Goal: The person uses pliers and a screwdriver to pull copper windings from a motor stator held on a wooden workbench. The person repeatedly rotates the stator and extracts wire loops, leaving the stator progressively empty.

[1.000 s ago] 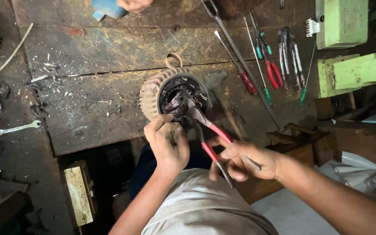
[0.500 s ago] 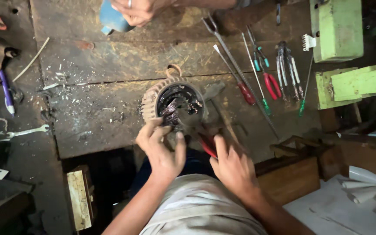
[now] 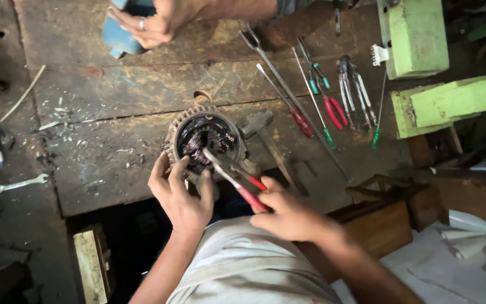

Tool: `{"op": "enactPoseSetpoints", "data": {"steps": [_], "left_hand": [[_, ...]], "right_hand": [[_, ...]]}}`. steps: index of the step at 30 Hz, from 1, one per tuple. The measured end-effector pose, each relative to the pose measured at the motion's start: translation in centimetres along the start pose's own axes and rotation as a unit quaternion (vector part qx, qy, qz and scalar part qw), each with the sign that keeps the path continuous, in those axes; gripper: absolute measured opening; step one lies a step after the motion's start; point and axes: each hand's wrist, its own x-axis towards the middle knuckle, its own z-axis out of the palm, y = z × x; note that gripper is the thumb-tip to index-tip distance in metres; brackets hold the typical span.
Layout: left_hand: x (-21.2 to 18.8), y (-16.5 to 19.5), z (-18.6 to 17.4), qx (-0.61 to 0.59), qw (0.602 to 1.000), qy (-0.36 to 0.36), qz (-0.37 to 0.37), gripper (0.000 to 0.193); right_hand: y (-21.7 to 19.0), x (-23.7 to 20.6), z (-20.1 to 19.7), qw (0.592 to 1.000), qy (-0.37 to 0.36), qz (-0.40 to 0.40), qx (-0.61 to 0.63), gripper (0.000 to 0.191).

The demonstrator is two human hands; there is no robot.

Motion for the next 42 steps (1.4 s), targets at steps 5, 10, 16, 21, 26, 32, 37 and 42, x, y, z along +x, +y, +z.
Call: {"op": "enactPoseSetpoints", "data": {"steps": [5,10,16,21,26,32,37,42], "left_hand": [[2.6,-1.6,-1.9,0.020,0.999,0.012,0.022,0.037],[10.1,-5.5,-6.3,-0.083,0.987,-0.085,0.105,0.039],[15.7,-4.2,-5.8,0.174,0.980,0.013,0.091,0.030],[10.3,0.5,-2.2,0.103,0.991,0.065,-0.052,0.055],[6.8,2.2,0.2,0.252,0.962,0.093,-0.041,0.102],[7.1,1.0,1.2,0.279,0.949,0.095,-0.109,0.083],[6.6,0.4,-1.2,0.262,0.961,0.084,-0.015,0.071],[11.9,-0.8,-5.1,0.192,0.958,-0.165,0.133,0.072]], "right_hand": [[1.0,-4.2,-5.3,0.986,0.013,-0.094,-0.138,0.032],[5.4,-3.8,-8.9,0.979,0.084,0.091,-0.162,0.034],[14.3,6.3,-7.1,0.932,0.236,0.140,-0.238,0.037],[16.8,9.8,-5.2,0.879,0.378,0.055,-0.284,0.037],[17.7,10.4,-5.3,0.901,0.351,0.010,-0.255,0.037],[13.4,11.8,-8.6,0.905,0.328,-0.182,-0.199,0.038],[5.5,11.6,-9.3,0.930,0.228,-0.265,-0.115,0.044],[-0.2,10.9,-7.6,0.894,0.194,-0.384,-0.123,0.071]]}}
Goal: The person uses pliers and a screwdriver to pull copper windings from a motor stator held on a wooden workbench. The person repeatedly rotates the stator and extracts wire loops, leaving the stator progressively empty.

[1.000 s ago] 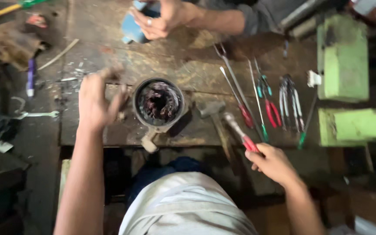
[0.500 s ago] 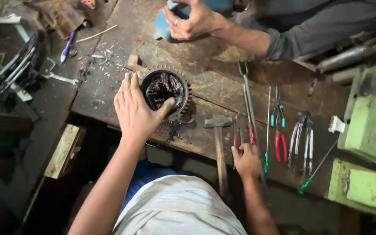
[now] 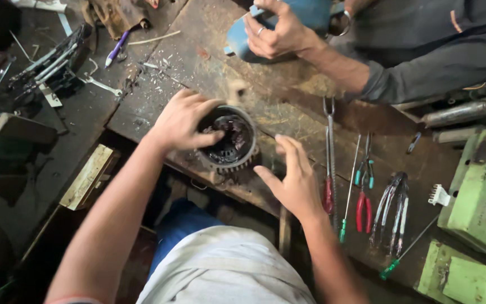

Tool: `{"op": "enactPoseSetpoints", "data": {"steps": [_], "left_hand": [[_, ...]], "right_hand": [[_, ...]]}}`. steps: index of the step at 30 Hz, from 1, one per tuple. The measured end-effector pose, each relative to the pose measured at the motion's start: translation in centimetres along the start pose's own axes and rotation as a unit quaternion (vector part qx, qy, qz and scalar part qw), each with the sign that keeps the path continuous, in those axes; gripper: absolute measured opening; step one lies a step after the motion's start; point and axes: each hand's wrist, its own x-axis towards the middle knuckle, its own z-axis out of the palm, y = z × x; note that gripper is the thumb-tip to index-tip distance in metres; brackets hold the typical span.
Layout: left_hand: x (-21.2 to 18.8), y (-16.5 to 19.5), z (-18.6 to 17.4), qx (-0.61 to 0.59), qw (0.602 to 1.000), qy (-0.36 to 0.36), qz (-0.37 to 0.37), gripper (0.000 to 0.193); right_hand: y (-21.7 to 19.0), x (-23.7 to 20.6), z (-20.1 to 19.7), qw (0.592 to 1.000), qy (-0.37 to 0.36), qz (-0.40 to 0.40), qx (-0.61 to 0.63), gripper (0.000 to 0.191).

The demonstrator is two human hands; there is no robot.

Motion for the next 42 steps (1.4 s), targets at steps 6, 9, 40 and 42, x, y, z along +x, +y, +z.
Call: {"op": "enactPoseSetpoints", "data": {"steps": [6,9,40,42], "left_hand": [[4.8,0.3,0.3,0.003,0.987,-0.089,0.137,0.078],[5.0,-0.1,0.3,-0.021,0.986,-0.080,0.147,0.075],[1.7,-0.2,1.8,0.004,0.998,-0.054,0.027,0.065],[1.4,-0.1,1.9,0.004,0.999,-0.028,0.033,0.073]], "right_hand": [[-0.9,5.6,2.2,0.994,-0.035,-0.077,-0.063,0.116],[-0.5,7.5,2.8,0.991,-0.048,-0.085,-0.096,0.112],[0.2,9.4,2.8,0.977,-0.126,-0.067,-0.155,0.105],[1.0,9.3,3.1,0.976,-0.110,-0.087,-0.167,0.095]]}}
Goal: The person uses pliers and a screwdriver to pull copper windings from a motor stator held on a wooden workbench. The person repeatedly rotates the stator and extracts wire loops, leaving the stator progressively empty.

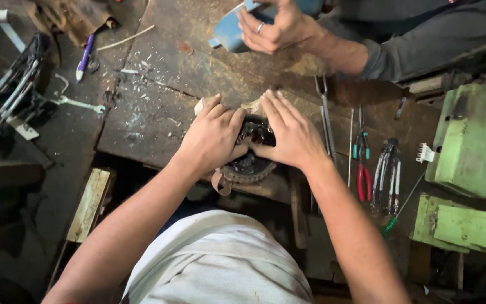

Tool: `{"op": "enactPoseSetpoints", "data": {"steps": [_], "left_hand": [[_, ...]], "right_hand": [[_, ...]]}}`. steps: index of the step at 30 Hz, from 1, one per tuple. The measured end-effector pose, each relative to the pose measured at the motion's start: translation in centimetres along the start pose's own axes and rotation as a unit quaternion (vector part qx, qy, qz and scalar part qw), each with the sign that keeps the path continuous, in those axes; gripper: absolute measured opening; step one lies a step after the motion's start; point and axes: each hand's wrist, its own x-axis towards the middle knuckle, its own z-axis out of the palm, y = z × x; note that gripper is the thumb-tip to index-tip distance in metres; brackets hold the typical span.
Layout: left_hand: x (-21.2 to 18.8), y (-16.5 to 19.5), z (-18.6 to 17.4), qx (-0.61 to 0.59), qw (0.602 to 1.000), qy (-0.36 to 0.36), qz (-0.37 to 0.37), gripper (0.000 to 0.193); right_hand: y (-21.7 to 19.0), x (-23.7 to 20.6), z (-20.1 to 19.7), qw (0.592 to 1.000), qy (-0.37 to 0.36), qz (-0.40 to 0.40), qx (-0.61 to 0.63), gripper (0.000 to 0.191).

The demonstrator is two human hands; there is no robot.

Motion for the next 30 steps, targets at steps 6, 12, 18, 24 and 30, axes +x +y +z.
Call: {"op": "enactPoseSetpoints", "data": {"steps": [6,12,18,24,30], "left_hand": [[-0.2,0.4,-0.1,-0.007,1.000,0.028,-0.002,0.055],[-0.1,1.9,0.7,0.056,0.994,0.091,-0.009,0.038],[-1.7,5.3,2.1,0.091,0.990,0.047,-0.092,0.068],[-6.1,6.8,0.5,-0.058,0.932,0.352,-0.060,0.057],[-9.3,7.5,1.9,-0.097,0.920,0.309,-0.221,0.042]], "right_hand": [[2.0,0.3,1.3,0.997,0.048,-0.057,-0.017,0.041],[1.3,0.2,1.5,0.996,0.085,-0.023,0.026,0.033],[0.6,-8.7,2.7,0.968,0.129,0.103,0.187,0.067],[5.3,-20.2,5.8,0.933,0.174,0.314,-0.014,0.037],[8.6,-24.5,7.9,0.909,0.118,0.366,-0.157,0.054]]}}
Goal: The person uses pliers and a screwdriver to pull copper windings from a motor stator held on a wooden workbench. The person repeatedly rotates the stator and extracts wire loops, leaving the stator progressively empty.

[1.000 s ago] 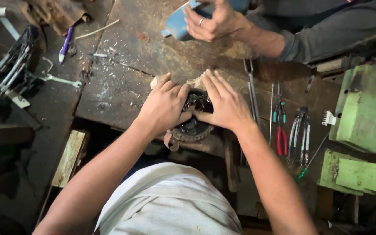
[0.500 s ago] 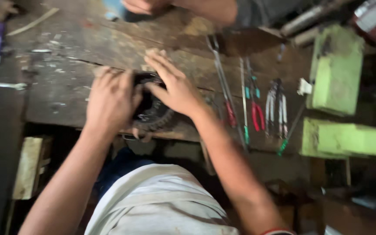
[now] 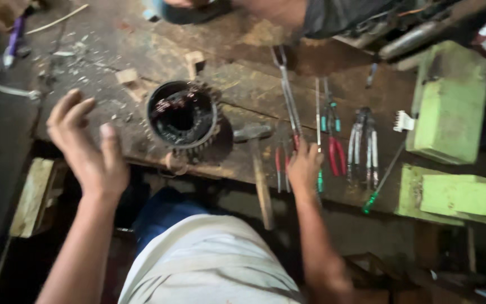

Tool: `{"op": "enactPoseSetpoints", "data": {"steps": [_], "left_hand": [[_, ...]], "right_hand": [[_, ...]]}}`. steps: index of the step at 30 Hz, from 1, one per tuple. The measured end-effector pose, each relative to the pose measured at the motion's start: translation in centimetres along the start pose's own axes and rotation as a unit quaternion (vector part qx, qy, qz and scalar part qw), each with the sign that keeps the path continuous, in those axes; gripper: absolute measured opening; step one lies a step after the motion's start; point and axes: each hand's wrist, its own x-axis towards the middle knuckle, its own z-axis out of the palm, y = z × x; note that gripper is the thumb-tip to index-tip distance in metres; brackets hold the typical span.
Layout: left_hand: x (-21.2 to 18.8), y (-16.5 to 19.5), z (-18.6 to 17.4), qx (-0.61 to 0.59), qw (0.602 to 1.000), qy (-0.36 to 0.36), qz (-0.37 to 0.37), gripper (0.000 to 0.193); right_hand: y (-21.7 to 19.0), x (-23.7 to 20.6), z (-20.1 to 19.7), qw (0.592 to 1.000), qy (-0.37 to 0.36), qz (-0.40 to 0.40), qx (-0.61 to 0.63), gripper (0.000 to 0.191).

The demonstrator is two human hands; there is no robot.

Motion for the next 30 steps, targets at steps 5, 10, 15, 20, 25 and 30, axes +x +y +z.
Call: {"op": "enactPoseSetpoints", "data": {"steps": [5,10,15,20,25,30], "left_hand": [[1.5,-0.3,0.8,0.014,0.999,-0.010,0.031,0.034],[5.6,-1.0,1.7,-0.009,0.998,-0.006,0.064,0.031],[9.1,-2.7,2.9,-0.049,0.991,-0.095,0.077,0.025],[12.7,-3.9,6.3,-0.038,0.974,-0.158,0.158,0.034],[13.6,-3.8,9.1,0.026,0.949,-0.277,0.149,0.051],[13.4,-4.2,9.3,0.052,0.943,-0.303,0.127,0.054]], "right_hand": [[-0.6,1.3,-0.7,0.993,-0.118,0.020,-0.015,0.067],[-0.2,2.3,-3.4,0.938,-0.207,0.177,0.216,0.037],[-2.7,-0.5,-14.5,0.856,-0.222,0.219,0.413,0.041],[-10.8,-1.7,-25.6,0.979,-0.151,-0.043,0.132,0.037],[-18.9,0.3,-29.5,0.983,-0.146,-0.108,-0.038,0.035],[-22.1,1.9,-31.0,0.953,-0.162,-0.226,-0.122,0.051]]}}
